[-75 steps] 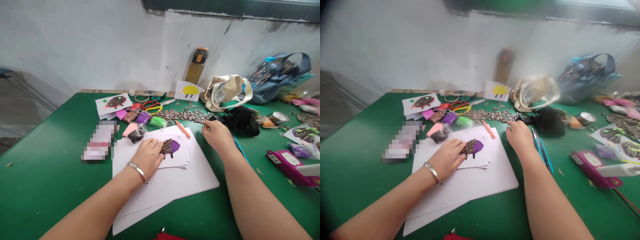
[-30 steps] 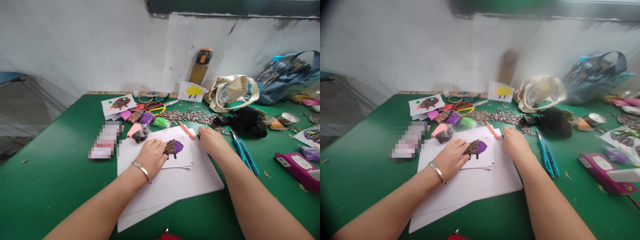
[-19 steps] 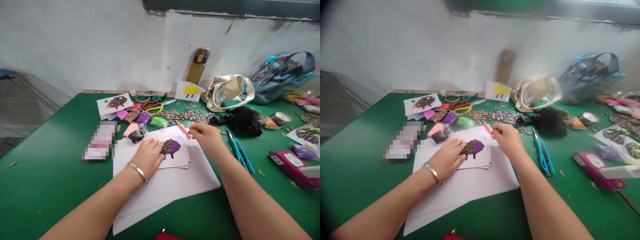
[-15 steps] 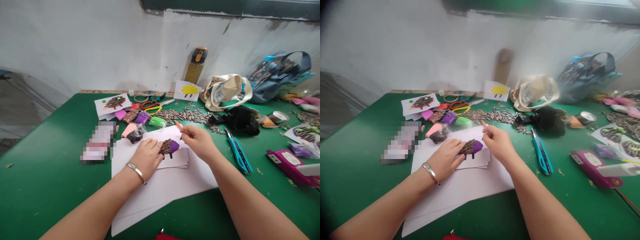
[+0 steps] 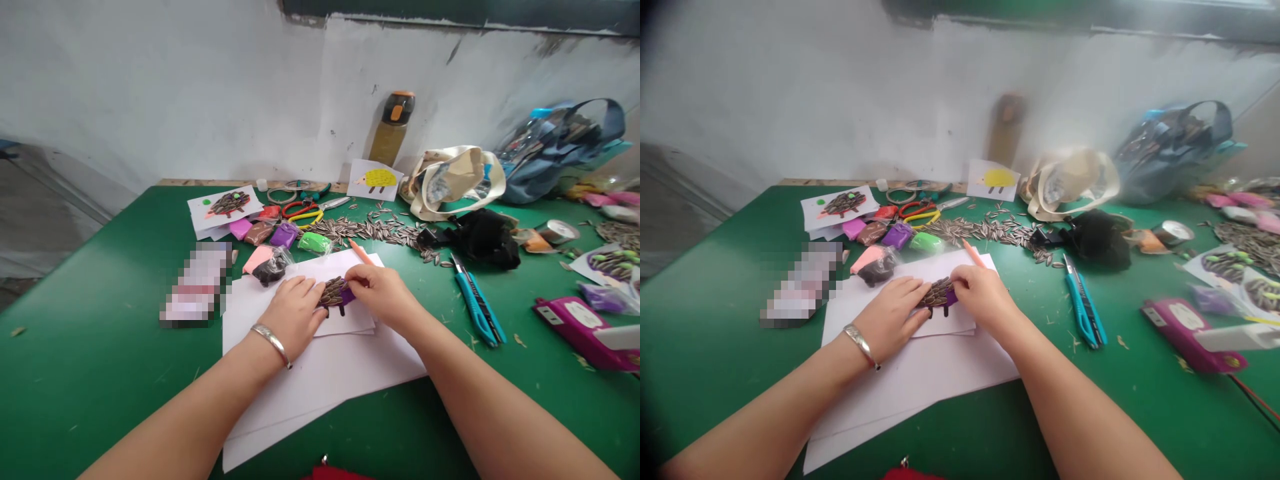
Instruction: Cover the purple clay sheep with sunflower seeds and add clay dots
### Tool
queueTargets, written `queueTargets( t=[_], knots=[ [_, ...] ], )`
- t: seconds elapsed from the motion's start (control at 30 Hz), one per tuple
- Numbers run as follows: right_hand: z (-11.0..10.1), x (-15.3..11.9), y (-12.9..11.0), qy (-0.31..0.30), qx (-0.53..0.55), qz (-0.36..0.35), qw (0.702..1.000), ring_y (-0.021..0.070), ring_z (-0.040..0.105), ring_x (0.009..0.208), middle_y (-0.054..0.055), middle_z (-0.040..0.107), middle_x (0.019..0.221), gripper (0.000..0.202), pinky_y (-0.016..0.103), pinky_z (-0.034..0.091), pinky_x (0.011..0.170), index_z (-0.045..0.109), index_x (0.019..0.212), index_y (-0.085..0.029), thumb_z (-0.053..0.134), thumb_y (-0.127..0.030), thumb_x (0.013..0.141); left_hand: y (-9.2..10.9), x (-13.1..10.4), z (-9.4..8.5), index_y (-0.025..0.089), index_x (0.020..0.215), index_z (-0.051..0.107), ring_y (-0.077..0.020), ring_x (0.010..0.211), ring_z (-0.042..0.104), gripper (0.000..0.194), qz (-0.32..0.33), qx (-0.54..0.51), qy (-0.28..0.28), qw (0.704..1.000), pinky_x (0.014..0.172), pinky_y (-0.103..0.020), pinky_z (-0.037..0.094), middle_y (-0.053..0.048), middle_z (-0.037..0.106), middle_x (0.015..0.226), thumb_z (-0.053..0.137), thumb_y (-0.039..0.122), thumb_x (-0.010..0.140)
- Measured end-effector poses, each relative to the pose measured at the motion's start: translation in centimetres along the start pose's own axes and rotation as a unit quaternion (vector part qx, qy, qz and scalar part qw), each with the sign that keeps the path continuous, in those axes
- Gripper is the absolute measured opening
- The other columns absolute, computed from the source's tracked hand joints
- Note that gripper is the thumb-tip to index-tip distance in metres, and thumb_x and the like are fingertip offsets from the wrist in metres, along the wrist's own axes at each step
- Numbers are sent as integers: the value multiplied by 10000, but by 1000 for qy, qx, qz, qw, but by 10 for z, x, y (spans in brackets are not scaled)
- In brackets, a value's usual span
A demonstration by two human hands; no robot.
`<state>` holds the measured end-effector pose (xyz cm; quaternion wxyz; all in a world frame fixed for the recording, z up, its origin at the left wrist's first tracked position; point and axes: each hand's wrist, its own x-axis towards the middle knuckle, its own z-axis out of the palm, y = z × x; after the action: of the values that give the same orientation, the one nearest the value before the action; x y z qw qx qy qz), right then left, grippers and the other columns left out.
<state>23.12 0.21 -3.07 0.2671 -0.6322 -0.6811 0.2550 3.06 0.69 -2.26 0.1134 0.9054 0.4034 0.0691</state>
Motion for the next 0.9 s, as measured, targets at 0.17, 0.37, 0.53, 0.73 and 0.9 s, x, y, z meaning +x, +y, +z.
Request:
queueTargets(
  t=[0.17,0.37,0.53,0.73,0.9],
  knots=[
    [2,1,0,12,-10,-28,999,158,589,632,43,720,852,244,266,403,631,694,781,-233,470,-137,782,-2,-1,3,150,1200,528,-268,1089,497,329,3,0,0,1000,1014,-474,376,-113,586,1145,519,253,888],
    [4,2,0,17,-39,-62,997,146,579,621,4,721,791,260,255,400,644,691,790,-234,467,-101,795,-3,-1,4,159,1185,531,-262,1065,513,318,13,-6,15,1000,991,-476,395,-107,596,1121,520,245,878],
    [4,2,-2,17,-90,-72,993,156,593,665,9,717,792,266,262,396,667,698,813,-225,458,-109,818,-3,-1,3,161,1154,546,-263,1059,517,293,9,-5,17,1000,990,-476,393,-108,599,1111,523,241,874],
    [5,2,-4,6,-122,-72,990,170,610,726,18,701,754,265,274,394,681,700,802,-213,453,-121,824,-2,-2,4,172,1143,551,-260,1060,516,279,5,-8,26,1000,985,-466,396,-100,597,1121,534,242,874],
    [7,2,-6,19,-125,-68,990,164,594,705,13,683,719,241,272,383,677,679,773,-210,458,-122,813,0,-1,3,166,1137,555,-261,1067,512,273,-3,-8,15,1000,991,-460,392,-103,594,1126,541,238,874]
  ],
)
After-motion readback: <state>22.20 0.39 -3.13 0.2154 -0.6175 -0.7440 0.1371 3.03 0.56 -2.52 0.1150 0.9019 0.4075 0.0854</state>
